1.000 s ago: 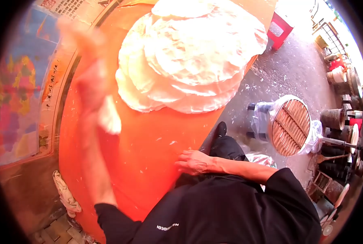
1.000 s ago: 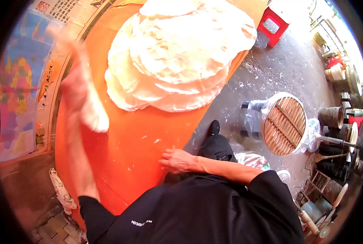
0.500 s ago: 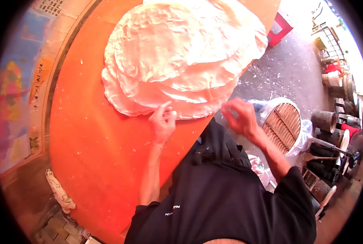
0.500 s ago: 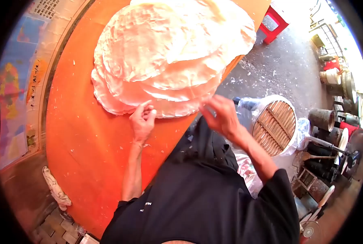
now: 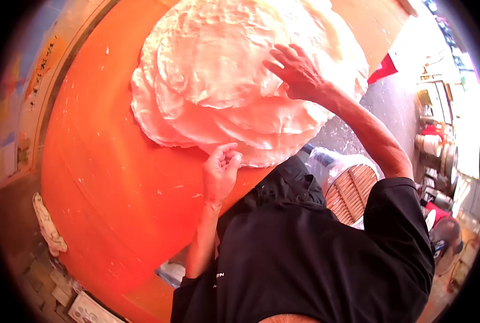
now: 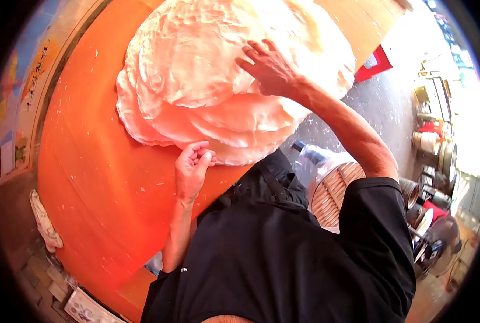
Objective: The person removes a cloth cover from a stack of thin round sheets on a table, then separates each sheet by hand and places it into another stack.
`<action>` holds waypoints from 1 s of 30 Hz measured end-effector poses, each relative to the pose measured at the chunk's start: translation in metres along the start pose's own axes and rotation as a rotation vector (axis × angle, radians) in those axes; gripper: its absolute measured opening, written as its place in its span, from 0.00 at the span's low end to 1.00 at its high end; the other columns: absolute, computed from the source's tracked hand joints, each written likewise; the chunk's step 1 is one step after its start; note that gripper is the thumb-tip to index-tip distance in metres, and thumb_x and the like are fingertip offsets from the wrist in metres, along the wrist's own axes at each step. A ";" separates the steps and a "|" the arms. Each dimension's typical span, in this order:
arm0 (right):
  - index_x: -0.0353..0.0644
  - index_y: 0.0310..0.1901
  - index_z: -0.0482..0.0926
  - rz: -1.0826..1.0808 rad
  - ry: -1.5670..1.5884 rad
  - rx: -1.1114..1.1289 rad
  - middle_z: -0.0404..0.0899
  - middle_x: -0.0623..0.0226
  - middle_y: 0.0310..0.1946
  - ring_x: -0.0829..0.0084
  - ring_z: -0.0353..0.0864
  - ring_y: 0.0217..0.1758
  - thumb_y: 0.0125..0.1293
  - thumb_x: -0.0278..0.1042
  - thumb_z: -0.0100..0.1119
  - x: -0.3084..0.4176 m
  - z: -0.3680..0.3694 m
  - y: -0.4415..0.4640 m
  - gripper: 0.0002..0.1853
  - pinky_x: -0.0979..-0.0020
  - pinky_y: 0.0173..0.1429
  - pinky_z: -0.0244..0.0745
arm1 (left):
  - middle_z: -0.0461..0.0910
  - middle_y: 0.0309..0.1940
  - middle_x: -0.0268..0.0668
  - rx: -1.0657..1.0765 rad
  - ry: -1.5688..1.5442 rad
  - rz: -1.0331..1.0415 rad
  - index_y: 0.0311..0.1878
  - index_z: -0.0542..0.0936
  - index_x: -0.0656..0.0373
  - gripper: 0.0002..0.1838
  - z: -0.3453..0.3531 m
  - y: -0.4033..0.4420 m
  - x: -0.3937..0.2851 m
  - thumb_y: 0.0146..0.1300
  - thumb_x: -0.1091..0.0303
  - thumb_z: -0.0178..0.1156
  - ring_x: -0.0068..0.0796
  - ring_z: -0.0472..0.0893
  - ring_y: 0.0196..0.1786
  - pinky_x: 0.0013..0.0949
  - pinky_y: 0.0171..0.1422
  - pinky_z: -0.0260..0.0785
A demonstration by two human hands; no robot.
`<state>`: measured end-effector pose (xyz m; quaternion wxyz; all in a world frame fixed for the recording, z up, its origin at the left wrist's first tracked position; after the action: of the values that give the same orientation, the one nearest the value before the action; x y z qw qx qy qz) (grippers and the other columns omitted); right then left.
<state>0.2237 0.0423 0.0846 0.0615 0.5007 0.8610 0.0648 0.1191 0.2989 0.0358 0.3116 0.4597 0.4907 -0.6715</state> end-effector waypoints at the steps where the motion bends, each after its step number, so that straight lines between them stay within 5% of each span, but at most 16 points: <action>1: 0.43 0.54 0.76 -0.056 0.028 -0.012 0.74 0.58 0.55 0.55 0.68 0.63 0.39 0.26 0.66 -0.003 0.005 0.003 0.33 0.53 0.64 0.63 | 0.80 0.36 0.38 0.016 -0.040 0.001 0.54 0.73 0.70 0.15 0.015 0.006 0.000 0.66 0.74 0.56 0.22 0.81 0.39 0.26 0.45 0.76; 4: 0.43 0.44 0.79 -0.118 0.211 -0.064 0.79 0.66 0.45 0.64 0.75 0.54 0.40 0.26 0.64 -0.024 0.006 0.011 0.23 0.61 0.55 0.69 | 0.80 0.36 0.38 -0.029 -0.161 -0.052 0.54 0.73 0.70 0.15 0.056 0.025 -0.004 0.66 0.75 0.57 0.22 0.81 0.39 0.25 0.45 0.76; 8: 0.43 0.40 0.80 -0.271 0.250 0.074 0.80 0.67 0.37 0.64 0.79 0.45 0.45 0.24 0.62 -0.050 0.005 0.034 0.16 0.64 0.48 0.72 | 0.81 0.37 0.39 0.009 -0.277 -0.074 0.54 0.72 0.69 0.15 0.102 0.049 -0.017 0.67 0.73 0.55 0.27 0.82 0.40 0.28 0.46 0.76; 10: 0.42 0.36 0.81 -0.216 0.492 -0.132 0.80 0.65 0.29 0.61 0.80 0.36 0.49 0.22 0.60 -0.070 -0.023 0.060 0.11 0.64 0.41 0.74 | 0.82 0.41 0.43 -0.028 -0.307 -0.120 0.57 0.71 0.67 0.17 0.110 0.057 -0.018 0.69 0.68 0.54 0.32 0.82 0.43 0.33 0.49 0.76; 13: 0.40 0.35 0.80 -0.278 0.268 -0.300 0.78 0.64 0.27 0.61 0.79 0.32 0.50 0.22 0.59 -0.064 -0.093 0.076 0.09 0.64 0.36 0.73 | 0.78 0.50 0.45 0.013 -0.774 0.044 0.61 0.68 0.65 0.25 0.116 0.070 -0.038 0.70 0.55 0.54 0.38 0.80 0.50 0.39 0.55 0.74; 18: 0.40 0.31 0.78 -0.354 0.314 -0.172 0.71 0.69 0.23 0.68 0.75 0.29 0.46 0.24 0.59 -0.037 -0.067 0.017 0.08 0.67 0.33 0.69 | 0.78 0.51 0.42 -0.201 -1.193 0.144 0.53 0.75 0.65 0.20 0.100 0.087 -0.052 0.69 0.56 0.55 0.39 0.78 0.55 0.41 0.56 0.75; 20: 0.38 0.35 0.79 -0.290 0.311 -0.008 0.76 0.65 0.27 0.65 0.78 0.33 0.47 0.26 0.61 -0.047 -0.042 0.003 0.10 0.66 0.37 0.72 | 0.76 0.55 0.45 -0.306 -1.012 0.119 0.63 0.68 0.66 0.28 0.082 0.093 -0.017 0.69 0.55 0.55 0.42 0.76 0.57 0.41 0.60 0.73; 22: 0.35 0.40 0.80 -0.183 0.634 0.053 0.80 0.59 0.34 0.59 0.80 0.41 0.49 0.29 0.64 -0.057 -0.042 -0.003 0.15 0.63 0.44 0.75 | 0.78 0.51 0.44 -0.289 -0.956 0.092 0.58 0.72 0.66 0.20 0.081 0.093 -0.013 0.67 0.63 0.56 0.37 0.78 0.53 0.40 0.57 0.74; 23: 0.36 0.44 0.82 -0.108 0.737 0.099 0.82 0.54 0.38 0.55 0.80 0.44 0.51 0.41 0.69 -0.060 -0.044 -0.005 0.21 0.59 0.48 0.75 | 0.79 0.49 0.43 -0.288 -0.869 0.058 0.56 0.74 0.66 0.17 0.082 0.091 -0.012 0.66 0.68 0.55 0.36 0.79 0.51 0.39 0.55 0.75; 25: 0.36 0.44 0.82 -0.039 0.759 0.042 0.82 0.53 0.39 0.54 0.80 0.45 0.52 0.40 0.70 -0.067 -0.047 -0.005 0.21 0.59 0.50 0.75 | 0.81 0.43 0.42 -0.286 -0.728 0.074 0.51 0.76 0.66 0.14 0.078 0.089 -0.013 0.63 0.80 0.52 0.35 0.81 0.47 0.36 0.52 0.76; 28: 0.38 0.47 0.81 0.044 0.672 0.038 0.81 0.52 0.44 0.54 0.78 0.52 0.51 0.39 0.71 -0.075 -0.038 -0.007 0.22 0.57 0.55 0.73 | 0.81 0.33 0.38 -0.310 -0.791 0.026 0.38 0.80 0.67 0.05 0.081 0.087 -0.029 0.62 0.80 0.55 0.30 0.81 0.43 0.31 0.49 0.74; 30: 0.41 0.53 0.78 -0.064 0.533 -0.017 0.78 0.54 0.51 0.52 0.76 0.56 0.47 0.32 0.72 -0.057 -0.037 -0.004 0.27 0.57 0.58 0.73 | 0.81 0.35 0.38 -0.271 -0.752 0.085 0.40 0.80 0.67 0.06 0.083 0.091 -0.037 0.62 0.80 0.55 0.29 0.81 0.44 0.31 0.50 0.74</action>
<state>0.2418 -0.0116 0.1227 -0.1610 0.4380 0.8616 0.1996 0.1864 0.1902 0.0439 0.5545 0.1565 0.4071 -0.7087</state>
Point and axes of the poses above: each hand's wrist, its own y-axis towards the middle knuckle, its own z-axis out of the palm, x = y × z, the point moved 6 cm from there along y, towards the middle knuckle
